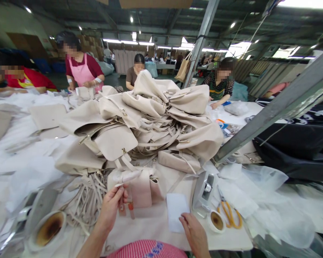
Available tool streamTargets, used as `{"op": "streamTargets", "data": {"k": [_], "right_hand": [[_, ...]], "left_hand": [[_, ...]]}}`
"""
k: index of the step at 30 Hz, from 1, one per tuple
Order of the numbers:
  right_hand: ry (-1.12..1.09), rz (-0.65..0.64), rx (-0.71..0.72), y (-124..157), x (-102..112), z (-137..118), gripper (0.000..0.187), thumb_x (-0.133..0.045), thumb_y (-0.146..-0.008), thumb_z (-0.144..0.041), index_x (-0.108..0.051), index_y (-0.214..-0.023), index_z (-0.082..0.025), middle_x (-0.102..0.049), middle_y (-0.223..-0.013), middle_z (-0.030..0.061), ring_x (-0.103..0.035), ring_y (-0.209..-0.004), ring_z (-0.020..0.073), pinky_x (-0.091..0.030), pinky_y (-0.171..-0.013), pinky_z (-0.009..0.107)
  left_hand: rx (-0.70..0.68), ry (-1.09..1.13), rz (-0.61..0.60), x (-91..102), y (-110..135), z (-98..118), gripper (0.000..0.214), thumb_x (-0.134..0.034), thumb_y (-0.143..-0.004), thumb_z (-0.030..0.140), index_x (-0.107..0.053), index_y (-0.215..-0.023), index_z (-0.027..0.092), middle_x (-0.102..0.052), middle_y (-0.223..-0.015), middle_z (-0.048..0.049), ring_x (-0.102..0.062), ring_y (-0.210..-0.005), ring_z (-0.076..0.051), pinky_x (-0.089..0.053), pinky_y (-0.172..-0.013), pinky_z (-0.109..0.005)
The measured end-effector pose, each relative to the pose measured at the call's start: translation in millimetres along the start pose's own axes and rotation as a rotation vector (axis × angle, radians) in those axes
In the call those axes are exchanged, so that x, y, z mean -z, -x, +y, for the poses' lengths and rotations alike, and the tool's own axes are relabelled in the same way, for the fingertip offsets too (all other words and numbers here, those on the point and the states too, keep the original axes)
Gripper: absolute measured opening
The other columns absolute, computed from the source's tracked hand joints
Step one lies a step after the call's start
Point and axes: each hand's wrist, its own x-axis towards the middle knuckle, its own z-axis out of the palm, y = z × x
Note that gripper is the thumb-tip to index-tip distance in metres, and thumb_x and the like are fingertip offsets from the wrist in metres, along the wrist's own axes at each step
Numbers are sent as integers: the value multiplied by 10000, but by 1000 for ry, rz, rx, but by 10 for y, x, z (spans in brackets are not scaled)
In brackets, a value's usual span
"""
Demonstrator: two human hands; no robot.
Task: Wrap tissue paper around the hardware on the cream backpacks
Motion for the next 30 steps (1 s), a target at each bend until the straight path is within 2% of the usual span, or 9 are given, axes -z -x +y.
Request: {"op": "streamTargets", "data": {"k": [3, 7, 13, 16, 18, 22, 26, 28, 30], "right_hand": [[-6, 7, 0, -274, -135, -140, 172, -574, -842, -365, -633, -911, -219, -690, -931, 99, -659, -920, 276, -490, -824, 372], [-24, -19, -11, -463, -150, -96, 42, -594, -760, -259, -617, -762, -224, -669, -819, 64, -647, -819, 257, -469, -756, 354], [-121, -28, -27, -472, -85, -63, 197, -505, -814, -338, -644, -713, -242, -657, -760, 45, -648, -783, 251, -472, -738, 357], [-208, -13, -21, -482, 56, -95, 275, -482, -843, -419, -646, -720, -236, -663, -742, 46, -648, -748, 248, -491, -732, 358], [-262, 11, -11, -458, 202, -170, 323, -470, -864, -484, -638, -750, -234, -671, -761, 47, -642, -747, 243, -504, -729, 348], [-416, 88, 101, -313, 506, -570, 302, -521, -896, -506, -601, -761, -248, -647, -804, 44, -618, -778, 233, -505, -741, 322], [-469, 4, 448, -216, 608, -1219, 219, -551, -935, -328, -578, -728, -261, -633, -777, 38, -620, -758, 210, -494, -717, 297], [-368, -45, 627, -232, 548, -1536, 196, -540, -936, -260, -593, -747, -263, -647, -766, 38, -636, -742, 197, -496, -685, 279], [-244, -32, 746, -275, 444, -1797, 188, -551, -919, -238, -605, -740, -260, -649, -733, 36, -637, -680, 189, -484, -619, 269]], "left_hand": [[-3, -20, -1, 13, 7, 16, 548, -839, -542, 558, -703, -865, 137, -609, -598, 30, -522, -508, -110, -384, -427, -195], [-17, -39, 2, 33, 0, 22, 522, -825, -563, 559, -696, -855, 146, -611, -603, 31, -527, -507, -113, -371, -426, -200], [-4, -36, 3, 65, 44, 19, 501, -814, -574, 537, -703, -873, 152, -638, -633, 19, -571, -557, -129, -431, -504, -219], [9, -52, -24, 94, 72, 36, 479, -805, -592, 531, -702, -863, 150, -666, -663, -3, -615, -615, -148, -488, -598, -244], [41, -73, -56, 107, 82, 39, 460, -784, -617, 547, -684, -837, 155, -662, -656, -3, -605, -584, -138, -482, -584, -243], [63, -149, -104, 79, 91, 28, 421, -719, -688, 561, -634, -819, 171, -569, -579, 45, -417, -420, -67, -283, -419, -191], [12, -171, -231, 2, 151, 46, 365, -730, -699, 378, -592, -980, 192, -596, -769, 19, -483, -527, -85, -348, -486, -210], [3, -159, -331, -30, 198, 58, 531, -767, -617, 248, -551, -1100, 204, -593, -908, -2, -491, -589, -92, -366, -510, -218], [-10, -167, -393, -45, 234, 55, 737, -789, -540, 151, -492, -1212, 216, -557, -965, -2, -501, -655, -107, -375, -534, -220]]}}
